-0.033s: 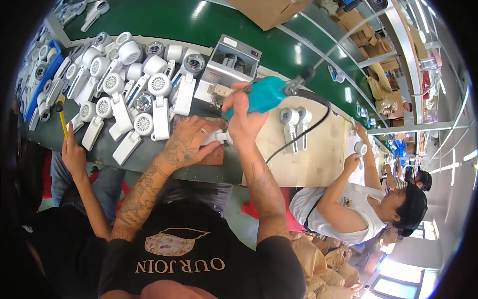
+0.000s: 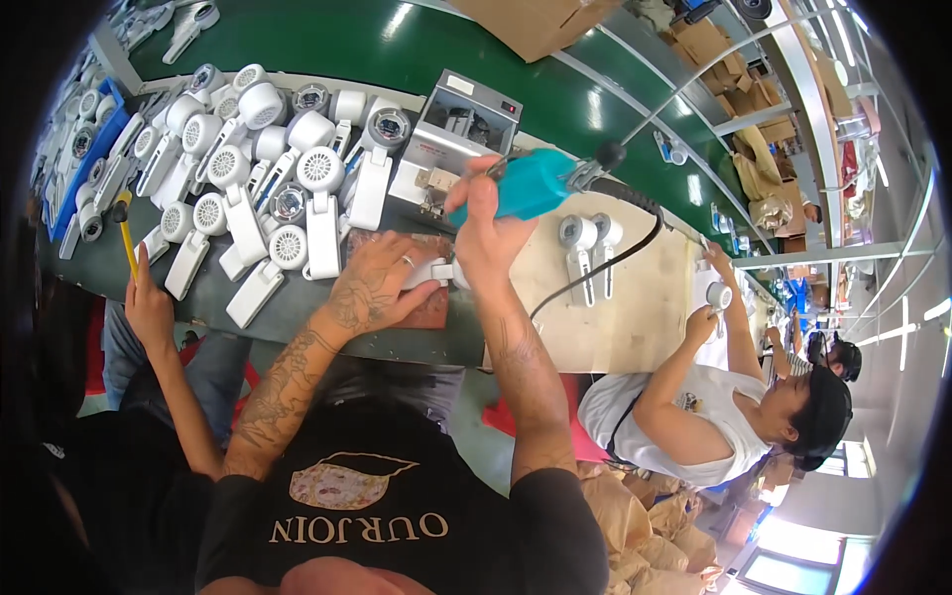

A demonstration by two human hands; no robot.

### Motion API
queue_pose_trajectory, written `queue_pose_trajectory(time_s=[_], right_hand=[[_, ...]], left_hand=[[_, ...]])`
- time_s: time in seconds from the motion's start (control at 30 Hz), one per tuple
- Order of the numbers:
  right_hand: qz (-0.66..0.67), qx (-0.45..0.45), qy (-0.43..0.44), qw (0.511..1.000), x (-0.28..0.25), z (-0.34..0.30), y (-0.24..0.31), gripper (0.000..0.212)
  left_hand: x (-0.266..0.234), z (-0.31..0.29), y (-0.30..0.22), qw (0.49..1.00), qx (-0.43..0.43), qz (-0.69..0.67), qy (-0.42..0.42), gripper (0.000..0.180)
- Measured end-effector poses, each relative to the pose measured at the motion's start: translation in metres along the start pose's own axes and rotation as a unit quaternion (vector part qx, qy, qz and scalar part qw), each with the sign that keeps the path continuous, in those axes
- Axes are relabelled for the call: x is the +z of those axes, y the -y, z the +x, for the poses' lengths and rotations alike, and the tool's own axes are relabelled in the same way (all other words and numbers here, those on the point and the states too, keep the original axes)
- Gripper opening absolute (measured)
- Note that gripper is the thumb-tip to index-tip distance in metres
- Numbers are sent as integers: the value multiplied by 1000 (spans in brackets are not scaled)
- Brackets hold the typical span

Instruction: The person assembles portable fans by fitting components together, driving screws into the hinges using a power screwdriver, and placing the assembled fans onto a board.

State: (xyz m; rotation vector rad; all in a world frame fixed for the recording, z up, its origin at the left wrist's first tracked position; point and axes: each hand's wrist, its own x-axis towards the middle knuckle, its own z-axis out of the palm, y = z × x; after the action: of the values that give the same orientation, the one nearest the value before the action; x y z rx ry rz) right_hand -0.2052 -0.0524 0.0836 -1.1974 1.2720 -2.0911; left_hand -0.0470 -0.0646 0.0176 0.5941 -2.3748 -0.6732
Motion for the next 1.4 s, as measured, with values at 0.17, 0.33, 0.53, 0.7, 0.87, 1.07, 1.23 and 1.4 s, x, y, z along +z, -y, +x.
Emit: queue_pose_trajectory(time_s=[0.17,0.33,0.53,0.7,0.87,1.07,1.23,1.4], right_hand=[[29,-46,36,998,13,12,-31,35],[-22,-38,51,998,6,8,-30,34],[13,44,10,999,-2,-14,13,47],[-19,72,23,997,-26,-42,23,59],[13,86,29,996,-34,-53,20,54],[-10,70,16,997,-37,-62,1,57],[7,48,17,999,-35,-60,-4,47],[-136,-28,-18,990,-51,-78,-24,44]], left_hand=[[-2,-4,-1,1000,-4,23,16,33],[2,-5,-1,999,42,15,-29,35],[-2,-2,1,1000,4,15,4,31],[-3,2,-1,1000,11,4,2,32],[-4,1,-3,1000,21,-10,-14,32],[-2,3,-6,1000,24,7,-2,32],[-5,9,-5,1000,9,-4,26,32],[-8,2,-3,1000,16,-3,-2,32]])
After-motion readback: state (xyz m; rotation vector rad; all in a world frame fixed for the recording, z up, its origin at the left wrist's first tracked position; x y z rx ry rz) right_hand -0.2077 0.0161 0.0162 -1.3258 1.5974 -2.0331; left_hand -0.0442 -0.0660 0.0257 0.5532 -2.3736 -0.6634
